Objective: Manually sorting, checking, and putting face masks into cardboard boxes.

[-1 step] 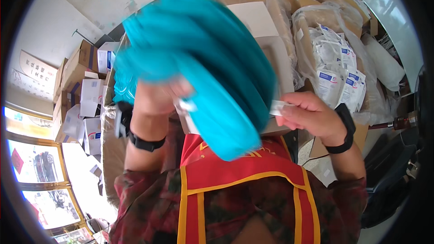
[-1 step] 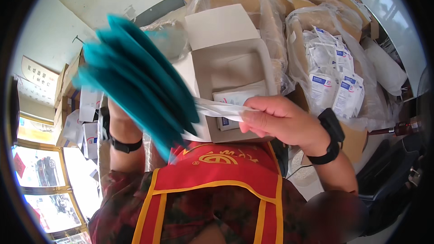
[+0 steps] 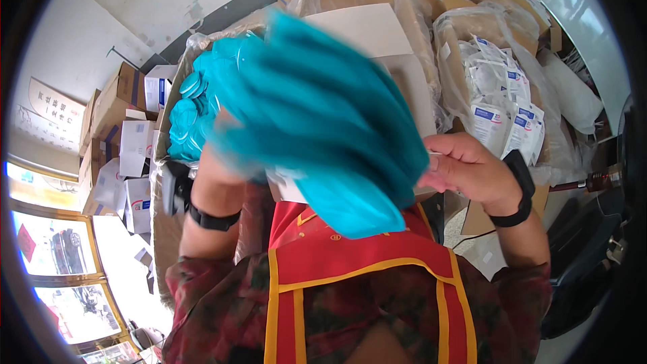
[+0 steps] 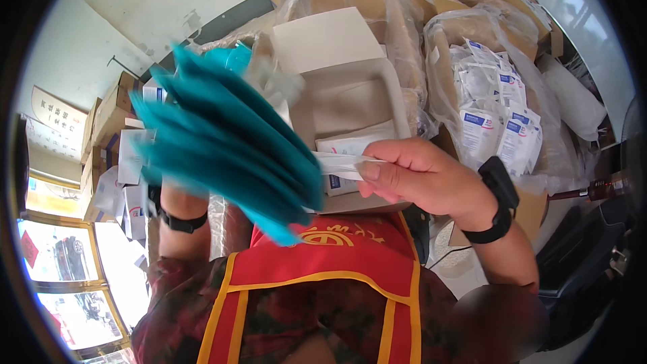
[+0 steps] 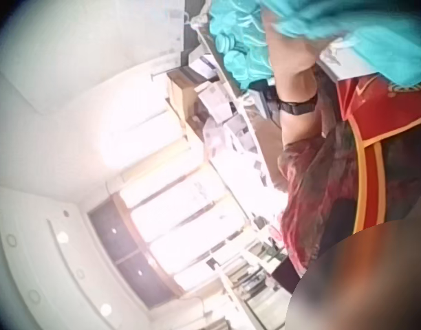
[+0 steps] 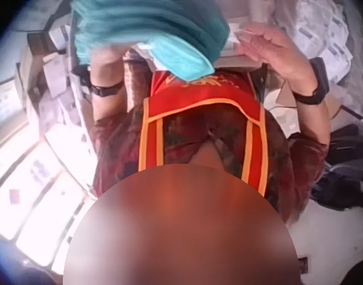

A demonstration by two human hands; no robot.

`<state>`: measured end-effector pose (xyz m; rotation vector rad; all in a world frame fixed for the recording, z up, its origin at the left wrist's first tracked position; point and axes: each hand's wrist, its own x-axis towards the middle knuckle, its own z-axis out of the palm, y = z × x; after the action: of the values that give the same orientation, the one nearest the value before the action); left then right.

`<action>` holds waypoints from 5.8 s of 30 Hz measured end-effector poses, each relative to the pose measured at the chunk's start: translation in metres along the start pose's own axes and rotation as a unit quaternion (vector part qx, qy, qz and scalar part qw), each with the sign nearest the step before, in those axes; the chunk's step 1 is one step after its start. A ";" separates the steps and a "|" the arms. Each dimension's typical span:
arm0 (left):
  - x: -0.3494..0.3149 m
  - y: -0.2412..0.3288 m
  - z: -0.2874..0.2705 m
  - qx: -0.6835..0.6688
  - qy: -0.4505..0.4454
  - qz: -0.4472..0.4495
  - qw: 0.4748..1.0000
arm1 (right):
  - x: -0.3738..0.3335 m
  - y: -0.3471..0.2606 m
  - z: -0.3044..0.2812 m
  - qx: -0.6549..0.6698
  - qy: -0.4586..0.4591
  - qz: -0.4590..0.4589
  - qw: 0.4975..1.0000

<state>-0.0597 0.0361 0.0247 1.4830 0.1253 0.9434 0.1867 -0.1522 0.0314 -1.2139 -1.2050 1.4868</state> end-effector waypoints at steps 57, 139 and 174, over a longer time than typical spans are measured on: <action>0.000 0.010 -0.017 0.611 -0.218 0.218 0.729 | -0.021 0.033 -0.002 0.286 0.028 -0.006 0.958; 0.001 -0.016 -0.006 0.597 -0.322 0.052 0.732 | -0.026 0.034 0.006 -0.083 -0.046 0.076 0.993; -0.015 -0.084 -0.028 0.347 -0.061 -0.053 0.934 | -0.328 0.315 -0.039 0.217 0.787 0.112 0.566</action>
<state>-0.0482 0.0643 -0.0601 2.1547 0.4820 0.7457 0.2693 -0.5206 -0.2252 -1.5967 0.5529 0.2412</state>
